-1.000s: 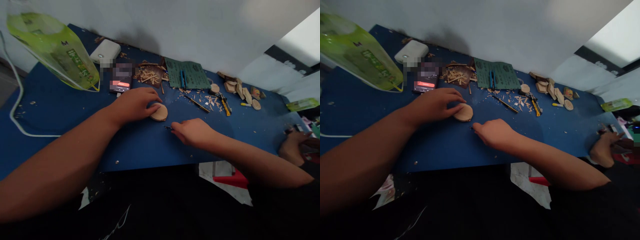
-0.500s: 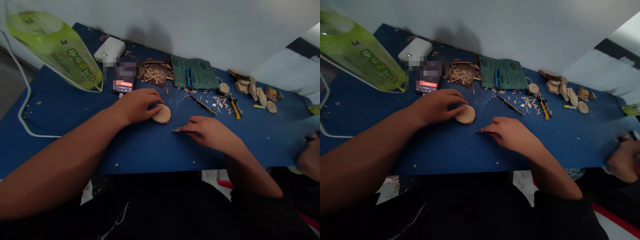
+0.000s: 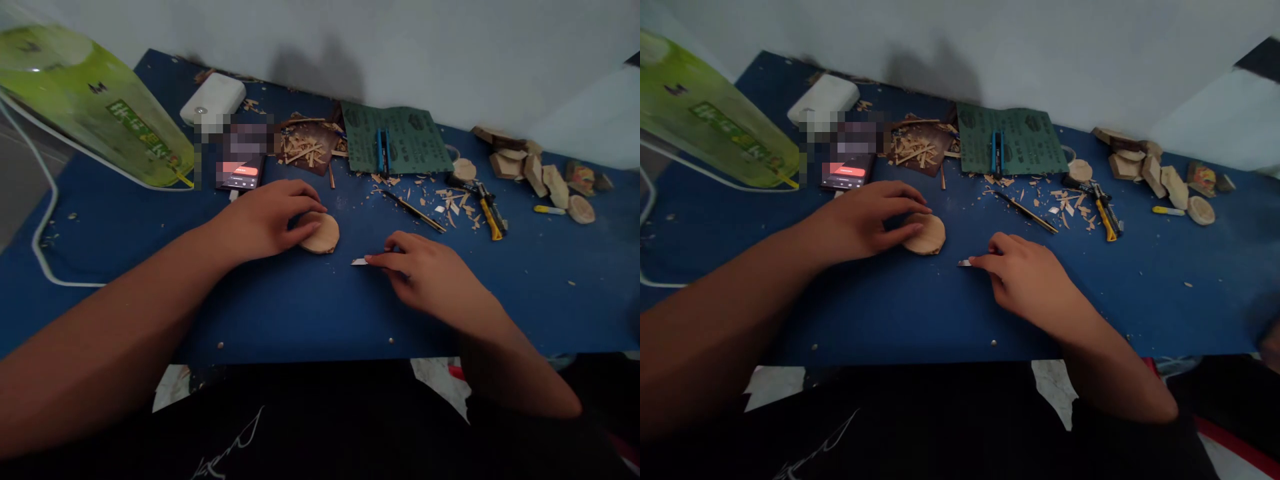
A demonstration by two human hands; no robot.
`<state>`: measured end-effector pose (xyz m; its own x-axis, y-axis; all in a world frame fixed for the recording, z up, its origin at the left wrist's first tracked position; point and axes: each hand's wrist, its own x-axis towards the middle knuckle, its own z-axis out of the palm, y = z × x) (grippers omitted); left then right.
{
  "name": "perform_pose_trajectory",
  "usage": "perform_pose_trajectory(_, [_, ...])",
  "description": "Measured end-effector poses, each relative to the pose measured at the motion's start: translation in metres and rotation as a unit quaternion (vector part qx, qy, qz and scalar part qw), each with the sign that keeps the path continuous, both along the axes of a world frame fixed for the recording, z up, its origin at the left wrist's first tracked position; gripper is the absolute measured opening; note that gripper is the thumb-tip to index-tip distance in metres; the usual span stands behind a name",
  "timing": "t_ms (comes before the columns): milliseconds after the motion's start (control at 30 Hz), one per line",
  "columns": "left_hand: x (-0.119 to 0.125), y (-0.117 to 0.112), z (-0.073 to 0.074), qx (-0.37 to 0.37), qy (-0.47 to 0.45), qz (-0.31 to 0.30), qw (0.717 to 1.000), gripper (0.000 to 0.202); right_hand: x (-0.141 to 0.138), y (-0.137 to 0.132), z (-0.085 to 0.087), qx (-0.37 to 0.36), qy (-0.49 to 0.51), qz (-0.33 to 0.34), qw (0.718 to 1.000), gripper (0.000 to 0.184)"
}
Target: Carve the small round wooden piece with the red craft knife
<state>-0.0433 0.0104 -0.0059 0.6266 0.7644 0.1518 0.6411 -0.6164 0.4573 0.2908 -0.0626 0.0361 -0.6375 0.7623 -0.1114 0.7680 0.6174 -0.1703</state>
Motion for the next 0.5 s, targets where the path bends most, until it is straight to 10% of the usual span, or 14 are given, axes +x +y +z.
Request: perform_pose_trajectory(500, [0.0, 0.005, -0.006, 0.005, -0.001, -0.002, 1.0, 0.042, 0.024, 0.025, -0.012, -0.016, 0.095, -0.087, 0.992, 0.034])
